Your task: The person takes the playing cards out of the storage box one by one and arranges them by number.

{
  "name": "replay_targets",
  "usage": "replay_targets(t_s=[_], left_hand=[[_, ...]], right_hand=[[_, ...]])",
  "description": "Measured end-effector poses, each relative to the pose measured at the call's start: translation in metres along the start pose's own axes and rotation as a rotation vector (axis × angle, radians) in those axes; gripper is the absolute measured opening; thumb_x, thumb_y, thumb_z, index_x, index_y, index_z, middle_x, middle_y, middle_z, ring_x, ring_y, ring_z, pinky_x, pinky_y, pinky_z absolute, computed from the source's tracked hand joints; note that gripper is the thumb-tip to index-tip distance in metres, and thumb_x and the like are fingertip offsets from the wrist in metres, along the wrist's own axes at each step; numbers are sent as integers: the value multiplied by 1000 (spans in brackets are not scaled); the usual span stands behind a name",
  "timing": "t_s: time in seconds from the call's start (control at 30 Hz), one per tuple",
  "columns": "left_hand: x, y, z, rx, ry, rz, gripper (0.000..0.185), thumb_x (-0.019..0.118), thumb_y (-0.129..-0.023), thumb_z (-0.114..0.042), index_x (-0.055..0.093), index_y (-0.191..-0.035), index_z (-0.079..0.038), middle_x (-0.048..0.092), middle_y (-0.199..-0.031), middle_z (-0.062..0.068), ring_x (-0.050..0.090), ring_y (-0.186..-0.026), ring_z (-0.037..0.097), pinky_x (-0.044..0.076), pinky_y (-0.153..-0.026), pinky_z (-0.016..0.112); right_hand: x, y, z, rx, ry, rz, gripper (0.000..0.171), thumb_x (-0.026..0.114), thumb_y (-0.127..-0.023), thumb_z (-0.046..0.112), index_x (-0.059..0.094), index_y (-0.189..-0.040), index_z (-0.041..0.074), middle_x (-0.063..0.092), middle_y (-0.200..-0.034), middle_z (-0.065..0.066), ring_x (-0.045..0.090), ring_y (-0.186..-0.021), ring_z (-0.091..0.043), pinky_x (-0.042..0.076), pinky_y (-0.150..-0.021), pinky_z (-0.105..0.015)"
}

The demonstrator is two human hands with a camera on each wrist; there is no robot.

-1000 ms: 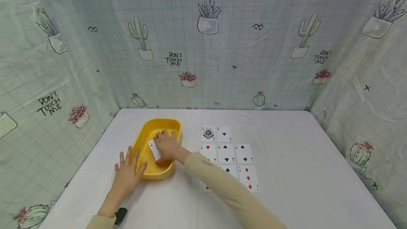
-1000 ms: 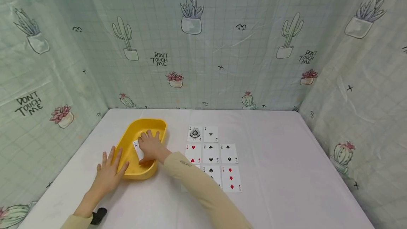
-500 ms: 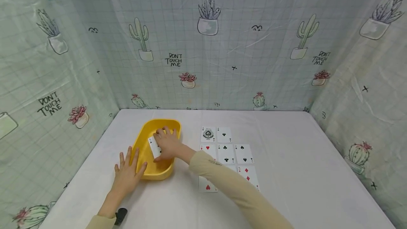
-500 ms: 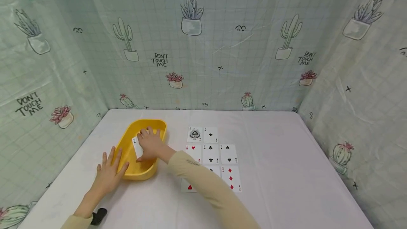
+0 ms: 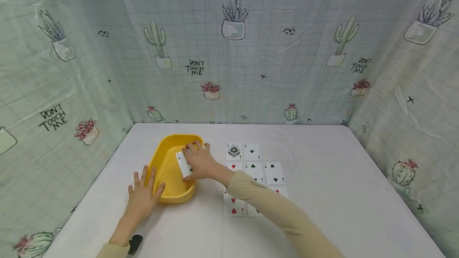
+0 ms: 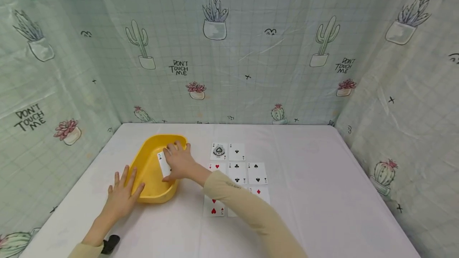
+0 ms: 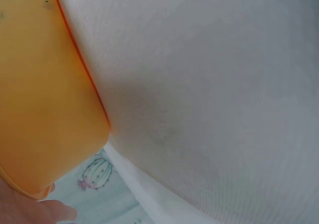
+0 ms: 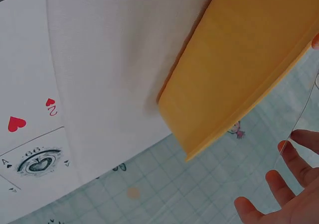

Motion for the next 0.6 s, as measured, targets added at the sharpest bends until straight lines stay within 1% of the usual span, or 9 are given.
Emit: replay_targets(t_s=[0.17,0.33,0.6], left_hand=[[0,0,1,3,0,-12,69,39,-92,-42,16,-141,0,6,-147,28,3,-128,58,12,-89,76],[0,1,0,9,16,-22,69,39,-92,-42,16,-141,0,7,-146,28,3,-128,58,12,-88,76],[-1,3,1,8,12,-23,70,38,-92,-44,17,-141,0,7,-147,27,4,-128,57,12,-88,76]], right_hand=[[-7,11,-8,-1,1,-27,94,63,-65,64,33,-138,14,34,-137,-2,24,-127,-25,27,-96,-51],[-12,27,-16,-8,3,-62,94,64,-64,64,34,-137,13,34,-136,-3,25,-125,-25,29,-94,-50],[-11,60,-34,4,-27,-65,93,64,-65,61,34,-137,11,34,-134,-4,26,-124,-27,28,-95,-57]])
Point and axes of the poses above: each hand's wrist, its own y-axis away from the middle knuckle, its own x-axis out of the palm, z = x × y, the point moved 4 cm from there along -y, towards the middle knuckle
